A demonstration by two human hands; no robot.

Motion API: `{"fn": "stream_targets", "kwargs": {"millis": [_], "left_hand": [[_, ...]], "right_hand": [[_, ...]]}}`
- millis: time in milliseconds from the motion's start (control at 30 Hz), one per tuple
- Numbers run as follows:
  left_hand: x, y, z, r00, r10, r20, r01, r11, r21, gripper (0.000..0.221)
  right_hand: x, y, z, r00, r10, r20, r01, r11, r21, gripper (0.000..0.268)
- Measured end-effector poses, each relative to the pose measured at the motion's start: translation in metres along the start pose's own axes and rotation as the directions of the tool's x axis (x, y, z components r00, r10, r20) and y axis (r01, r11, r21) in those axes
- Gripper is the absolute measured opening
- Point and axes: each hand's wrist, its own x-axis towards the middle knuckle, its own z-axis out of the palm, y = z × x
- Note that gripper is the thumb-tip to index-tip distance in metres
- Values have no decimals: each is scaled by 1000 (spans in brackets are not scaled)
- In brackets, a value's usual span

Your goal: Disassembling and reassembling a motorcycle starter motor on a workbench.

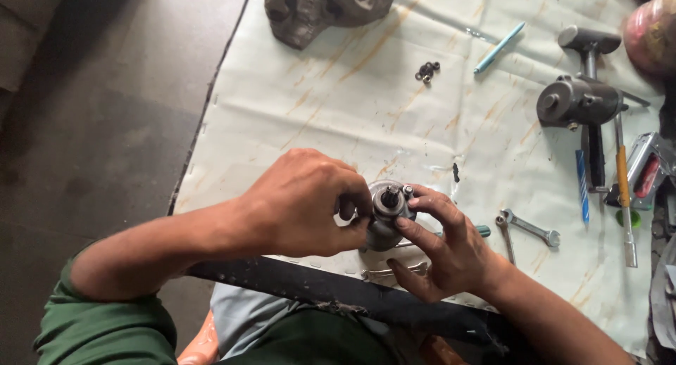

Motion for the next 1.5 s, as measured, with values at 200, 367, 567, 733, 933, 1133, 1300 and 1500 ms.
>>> {"fn": "stream_targets", "kwargs": {"millis": [200, 367, 567, 733, 933, 1133, 1300, 1500], "left_hand": [[2, 11, 2, 997, -71, -30, 71, 997, -24, 27], [6, 12, -4, 990, -139, 14, 140, 989, -41, 24], [-4, 17, -14, 996, 26, -86, -21, 998, 59, 17], [-9, 20, -7, 988, 134, -74, -121, 978, 169, 19], [-14, 31, -3, 996, 46, -82, -23, 965, 262, 17], [2, 27, -10, 999, -35, 24, 30, 977, 212, 14], [15, 42, -18, 954, -287, 92, 269, 949, 167, 22], [22, 50, -17, 903, -420, 92, 395, 895, 205, 23]], "right_hand": [[-1, -1, -2, 999, -5, -34, 5, 1000, -5, 77], [-1, -3, -4, 999, 4, -47, -4, 1000, 10, 77], [-1, -2, -6, 998, 4, -65, -3, 1000, 26, 74], [-4, 7, -4, 992, -17, -124, 34, 990, 135, 80], [-3, 8, -6, 993, -7, -115, 26, 985, 173, 84], [-1, 8, -12, 990, 101, -95, -66, 946, 318, 94], [-4, 10, -11, 989, 31, -146, 15, 951, 308, 98], [0, 7, -12, 987, 10, -160, 36, 959, 282, 96]]}}
